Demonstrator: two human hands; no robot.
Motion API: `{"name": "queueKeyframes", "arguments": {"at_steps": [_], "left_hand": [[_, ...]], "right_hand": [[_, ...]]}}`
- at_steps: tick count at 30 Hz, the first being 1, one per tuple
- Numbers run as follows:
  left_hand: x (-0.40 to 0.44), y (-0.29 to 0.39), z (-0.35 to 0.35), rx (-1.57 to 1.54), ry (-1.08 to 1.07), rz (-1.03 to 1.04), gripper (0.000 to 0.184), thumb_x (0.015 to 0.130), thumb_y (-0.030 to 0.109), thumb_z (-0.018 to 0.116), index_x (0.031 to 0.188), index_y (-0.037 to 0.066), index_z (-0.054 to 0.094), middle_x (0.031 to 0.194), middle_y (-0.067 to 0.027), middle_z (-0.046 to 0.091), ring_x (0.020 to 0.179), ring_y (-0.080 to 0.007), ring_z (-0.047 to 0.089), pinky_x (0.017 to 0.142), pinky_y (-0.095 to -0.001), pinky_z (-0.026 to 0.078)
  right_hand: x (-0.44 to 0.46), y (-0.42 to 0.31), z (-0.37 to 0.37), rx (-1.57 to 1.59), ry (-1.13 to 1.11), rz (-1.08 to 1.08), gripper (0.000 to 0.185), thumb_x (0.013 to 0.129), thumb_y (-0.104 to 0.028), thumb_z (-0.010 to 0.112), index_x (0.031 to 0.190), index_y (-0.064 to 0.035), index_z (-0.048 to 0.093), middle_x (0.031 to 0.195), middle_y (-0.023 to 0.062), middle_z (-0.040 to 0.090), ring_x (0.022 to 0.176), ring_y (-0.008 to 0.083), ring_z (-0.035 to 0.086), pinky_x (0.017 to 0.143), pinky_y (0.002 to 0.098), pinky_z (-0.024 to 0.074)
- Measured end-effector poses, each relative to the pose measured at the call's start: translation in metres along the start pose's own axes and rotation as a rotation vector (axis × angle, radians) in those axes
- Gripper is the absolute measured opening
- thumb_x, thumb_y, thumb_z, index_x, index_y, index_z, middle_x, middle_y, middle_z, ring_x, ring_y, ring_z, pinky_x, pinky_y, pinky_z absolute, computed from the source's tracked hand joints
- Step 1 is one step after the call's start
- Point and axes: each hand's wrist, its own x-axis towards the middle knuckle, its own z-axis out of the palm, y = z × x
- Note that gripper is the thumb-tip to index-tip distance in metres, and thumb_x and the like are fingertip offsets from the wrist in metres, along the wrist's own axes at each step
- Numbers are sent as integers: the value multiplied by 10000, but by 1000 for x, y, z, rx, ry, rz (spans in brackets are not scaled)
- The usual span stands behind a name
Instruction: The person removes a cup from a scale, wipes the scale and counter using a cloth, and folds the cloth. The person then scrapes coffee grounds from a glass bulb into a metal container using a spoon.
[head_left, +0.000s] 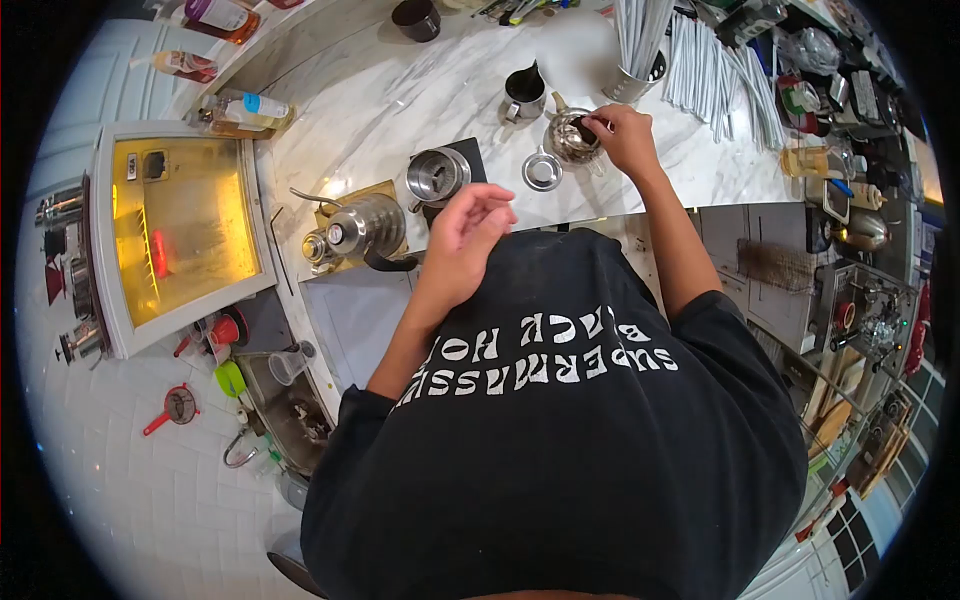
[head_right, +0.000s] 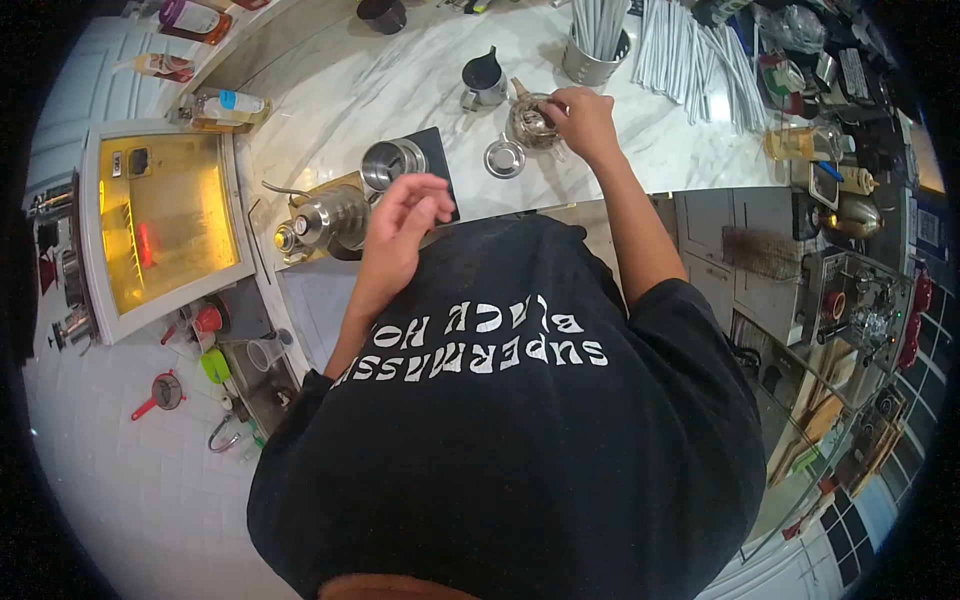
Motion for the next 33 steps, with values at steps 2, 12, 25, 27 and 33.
{"name": "queueKeyframes", "arguments": {"at_steps": [2, 12, 25, 27, 33], "left_hand": [[17, -13, 9, 12, -133, -103, 248, 1048, 192, 581, 1228, 22, 599, 1030, -51, 655, 925, -107, 599, 866, -269, 494], [113, -119, 66, 79, -367, -586, 523, 1053, 384, 558, 1477, 93, 462, 1057, -46, 658, 811, -98, 579, 661, -243, 442], [135, -180, 99, -71, -355, -586, 420, 1072, 441, 502, 1396, 173, 514, 1132, -44, 616, 874, -112, 541, 708, -266, 451], [130, -183, 95, -131, -303, -631, 349, 1091, 443, 458, 1266, 160, 561, 1165, -35, 595, 922, -124, 566, 739, -290, 468], [113, -181, 82, -3, -121, -511, 319, 1104, 399, 440, 1196, 128, 581, 1183, -27, 594, 1010, -141, 622, 753, -316, 490]], "right_hand": [[-7, 3, -6, -94, 50, -31, 171, 921, -283, 723, 931, -125, 788, 866, 29, 748, 825, 242, 686, 819, 456, 390], [-36, -25, -39, 82, 289, -50, 151, 923, -235, 741, 987, -107, 790, 873, 47, 758, 775, 204, 681, 836, 392, 404], [-48, -21, -55, 222, 289, 51, 154, 926, -149, 717, 1011, -44, 791, 920, 160, 765, 804, 294, 717, 714, 390, 539], [-50, -20, -54, 201, 252, 58, 162, 938, -128, 708, 1049, -36, 781, 945, 147, 768, 829, 266, 717, 747, 367, 533], [-53, -28, -47, 158, 223, 18, 158, 940, -157, 691, 1016, -56, 785, 909, 127, 765, 812, 297, 703, 756, 421, 505]]}}
